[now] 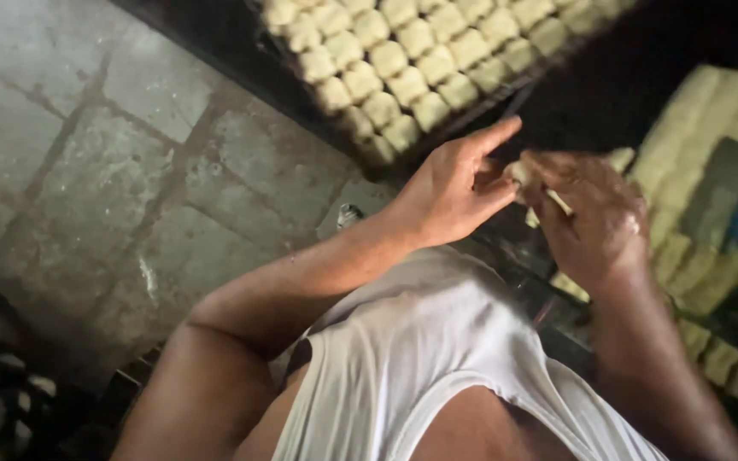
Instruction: Shaping small pieces of dough and placing them onto a baking tray.
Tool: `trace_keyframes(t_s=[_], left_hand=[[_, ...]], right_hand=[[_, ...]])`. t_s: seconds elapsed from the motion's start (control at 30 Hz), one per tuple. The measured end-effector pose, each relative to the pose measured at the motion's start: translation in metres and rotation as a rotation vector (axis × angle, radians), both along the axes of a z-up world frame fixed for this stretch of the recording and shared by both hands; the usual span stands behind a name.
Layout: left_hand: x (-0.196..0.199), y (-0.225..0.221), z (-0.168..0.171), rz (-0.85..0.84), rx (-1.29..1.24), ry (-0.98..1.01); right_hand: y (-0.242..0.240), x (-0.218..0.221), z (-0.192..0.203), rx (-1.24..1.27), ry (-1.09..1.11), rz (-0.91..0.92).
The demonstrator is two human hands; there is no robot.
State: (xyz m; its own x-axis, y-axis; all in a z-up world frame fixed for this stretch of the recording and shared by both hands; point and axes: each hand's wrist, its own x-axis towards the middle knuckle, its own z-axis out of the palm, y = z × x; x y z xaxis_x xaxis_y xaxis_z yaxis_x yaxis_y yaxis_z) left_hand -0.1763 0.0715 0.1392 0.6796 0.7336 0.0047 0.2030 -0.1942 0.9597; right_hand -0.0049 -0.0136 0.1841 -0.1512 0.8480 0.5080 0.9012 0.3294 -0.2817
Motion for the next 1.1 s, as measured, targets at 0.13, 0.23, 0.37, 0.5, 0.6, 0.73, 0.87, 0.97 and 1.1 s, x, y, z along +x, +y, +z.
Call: trace_keyframes(t_s=[0.13,0.23,0.37,0.5,0.6,0.73,0.87,0.97,1.1], left_hand=[[-0.050,0.040,0.013,0.040,-0.179,-0.014],[-0.087,0.071,-0.006,0.087,-0.182,-0.058],[-0.125,0.117,-0.032,0.314,0.246,-0.250],[-0.145,0.152,-0.021,0.379,0.504,-0.187],[-0.142,0.175,-0.020,0.393,0.614,-0.027],[-0.118,0.208,-0.030,0.284,0.851,0.089],[-0.096,0.228,-0.025,0.012,0.924,0.400],[-0.080,0.230,-0.016,-0.154,0.940,0.567],[-0.084,0.231,-0.019,-0.180,0.997,0.652]], right_hand=[[0.060,-0.005,-0.014,-0.593,0.458,-0.039],[0.131,-0.018,-0.013,-0.744,0.586,-0.116],[0.222,-0.052,-0.013,-0.588,0.585,-0.140],[0.266,-0.086,-0.018,-0.542,0.531,-0.183],[0.283,-0.089,-0.046,-0.648,0.306,-0.312],[0.258,-0.063,-0.038,-0.462,-0.035,-0.396],[0.185,-0.011,-0.016,-0.220,0.227,-0.151],[0.116,0.026,-0.027,-0.164,0.354,-0.129],[0.028,0.062,-0.043,-0.156,0.540,-0.331]])
